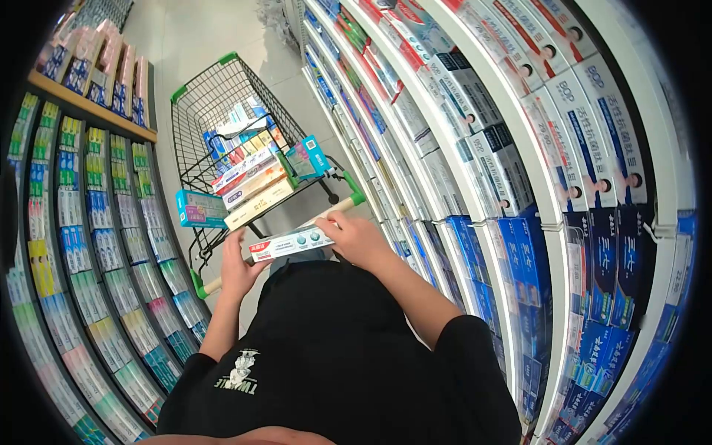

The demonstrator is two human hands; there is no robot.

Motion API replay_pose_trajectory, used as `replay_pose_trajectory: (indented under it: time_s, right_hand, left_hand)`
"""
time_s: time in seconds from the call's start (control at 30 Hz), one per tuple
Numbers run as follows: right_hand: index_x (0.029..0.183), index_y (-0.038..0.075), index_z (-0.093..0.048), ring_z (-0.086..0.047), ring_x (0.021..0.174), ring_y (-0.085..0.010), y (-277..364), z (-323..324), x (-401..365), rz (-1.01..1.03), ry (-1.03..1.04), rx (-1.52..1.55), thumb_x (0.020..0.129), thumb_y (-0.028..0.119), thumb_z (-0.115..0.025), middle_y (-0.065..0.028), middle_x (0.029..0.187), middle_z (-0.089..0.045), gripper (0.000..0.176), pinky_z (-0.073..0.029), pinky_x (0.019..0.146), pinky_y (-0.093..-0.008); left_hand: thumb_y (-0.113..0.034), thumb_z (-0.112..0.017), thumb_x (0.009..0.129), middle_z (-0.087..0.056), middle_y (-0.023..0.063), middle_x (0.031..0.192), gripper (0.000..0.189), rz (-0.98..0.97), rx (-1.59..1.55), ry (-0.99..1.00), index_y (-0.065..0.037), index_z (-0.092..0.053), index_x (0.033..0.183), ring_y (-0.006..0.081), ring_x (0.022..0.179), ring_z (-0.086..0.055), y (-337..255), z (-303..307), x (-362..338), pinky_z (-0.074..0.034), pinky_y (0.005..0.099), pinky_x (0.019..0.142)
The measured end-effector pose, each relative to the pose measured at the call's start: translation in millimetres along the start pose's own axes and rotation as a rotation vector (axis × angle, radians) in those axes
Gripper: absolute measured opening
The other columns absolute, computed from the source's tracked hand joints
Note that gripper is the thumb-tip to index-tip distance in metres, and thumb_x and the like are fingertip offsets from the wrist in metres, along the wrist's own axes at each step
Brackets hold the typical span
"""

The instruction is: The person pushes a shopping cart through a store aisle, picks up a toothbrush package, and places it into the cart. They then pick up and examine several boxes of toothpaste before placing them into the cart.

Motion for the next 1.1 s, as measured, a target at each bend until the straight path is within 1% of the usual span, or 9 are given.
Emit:
replay_pose_trajectory:
  time_s: [0.07, 0.1, 0.27, 0.3, 0.4, 0.53, 0.7, 0.8, 1.1]
  right_hand:
    - [0.129, 0.015, -0.062, -0.071, 0.089, -0.0329, -15.0, 8.5, -22.7, -0.121, -0.079, 0.070, 0.087, 0.027, -0.081, -0.0065, 0.120, -0.064, 0.048, -0.058, 0.075, -0.0434]
    - [0.130, 0.015, -0.062, -0.071, 0.090, -0.0337, -23.5, 10.7, -35.6, -0.198, -0.114, 0.099, 0.087, 0.028, -0.081, -0.0067, 0.121, -0.064, 0.048, -0.058, 0.076, -0.0438]
    - [0.130, 0.005, -0.059, -0.072, 0.092, -0.0286, -59.4, 38.5, -88.9, -0.438, -0.462, 0.311, 0.093, 0.024, -0.080, -0.0131, 0.117, -0.065, 0.046, -0.057, 0.076, -0.0382]
    - [0.133, 0.003, -0.056, -0.067, 0.083, -0.0179, -72.2, 29.0, -99.1, -0.544, -0.486, 0.562, 0.098, 0.021, -0.076, -0.0107, 0.112, -0.065, 0.044, -0.054, 0.072, -0.0327]
    - [0.139, 0.004, -0.051, -0.062, 0.075, -0.0108, -98.8, 8.7, -126.2, -0.846, -0.490, 1.039, 0.103, 0.023, -0.072, -0.0065, 0.112, -0.064, 0.046, -0.051, 0.068, -0.0280]
    - [0.153, 0.007, -0.041, -0.061, 0.074, -0.0101, -124.8, 4.2, -132.1, -0.830, -0.589, 1.158, 0.110, 0.025, -0.060, -0.0042, 0.112, -0.065, 0.050, -0.050, 0.064, -0.0262]
    - [0.143, 0.002, -0.053, -0.063, 0.080, -0.0098, -147.0, 34.8, -115.8, -0.737, -0.608, 0.913, 0.109, 0.027, -0.061, -0.0078, 0.111, -0.068, 0.042, -0.052, 0.064, -0.0270]
    - [0.143, 0.000, -0.052, -0.064, 0.083, -0.0125, -124.3, 87.5, -86.0, -0.701, -0.534, 0.474, 0.108, 0.027, -0.063, -0.0108, 0.108, -0.069, 0.046, -0.053, 0.067, -0.0303]
    - [0.140, 0.001, -0.057, -0.069, 0.091, -0.0371, -126.6, 179.7, 29.6, -0.502, -0.712, -0.128, 0.103, 0.029, -0.068, -0.0244, 0.122, -0.062, 0.048, -0.055, 0.078, -0.0435]
  left_hand:
    - [-0.052, -0.083, 0.084, -0.071, 0.0128, 0.091, 0.062, 0.142, 0.123, 0.350, -0.006, -0.063, 0.122, 0.0339, 0.093, -0.069, 34.4, -37.8, -21.0, -0.055, 0.0483, 0.082]
    - [-0.064, -0.073, 0.088, -0.067, 0.0111, 0.076, 0.059, 0.110, 0.250, 0.425, -0.007, -0.064, 0.104, 0.0341, 0.077, -0.070, 44.6, -50.8, -29.3, -0.055, 0.0473, 0.069]
    - [-0.062, -0.071, 0.090, -0.065, 0.0116, 0.072, 0.055, -0.010, 0.422, 0.210, -0.008, -0.060, 0.090, 0.0348, 0.068, -0.068, 42.6, -49.0, -28.3, -0.053, 0.0458, 0.060]
    - [-0.062, -0.071, 0.091, -0.065, 0.0118, 0.072, 0.054, -0.010, 0.445, 0.204, -0.008, -0.060, 0.089, 0.0347, 0.068, -0.068, 42.2, -48.2, -27.5, -0.053, 0.0456, 0.060]
    - [-0.061, -0.071, 0.091, -0.065, 0.0120, 0.071, 0.054, -0.024, 0.442, 0.189, -0.009, -0.058, 0.088, 0.0348, 0.067, -0.068, 43.4, -47.6, -20.3, -0.053, 0.0463, 0.060]
    - [-0.062, -0.070, 0.091, -0.065, 0.0125, 0.071, 0.054, 0.005, 0.445, 0.205, -0.009, -0.057, 0.088, 0.0357, 0.067, -0.068, 50.8, -47.3, -3.2, -0.053, 0.0475, 0.060]
    - [-0.062, -0.069, 0.092, -0.065, 0.0133, 0.071, 0.055, 0.006, 0.440, 0.192, -0.008, -0.056, 0.087, 0.0366, 0.067, -0.068, 58.9, -46.9, 28.8, -0.053, 0.0488, 0.060]
    - [-0.061, -0.069, 0.092, -0.066, 0.0136, 0.071, 0.055, -0.005, 0.439, 0.166, -0.008, -0.056, 0.088, 0.0367, 0.067, -0.068, 59.7, -43.2, 49.6, -0.053, 0.0489, 0.060]
    - [-0.062, -0.067, 0.093, -0.068, 0.0145, 0.072, 0.057, 0.015, 0.429, 0.175, -0.007, -0.056, 0.087, 0.0366, 0.070, -0.070, 85.0, -41.0, 117.1, -0.055, 0.0483, 0.061]
Point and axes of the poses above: each hand's wrist, its own x-axis towards the middle knuckle, its own z-axis out of the back of the hand, y = z × x, the point moved 10 cm from there along x, towards the middle knuckle
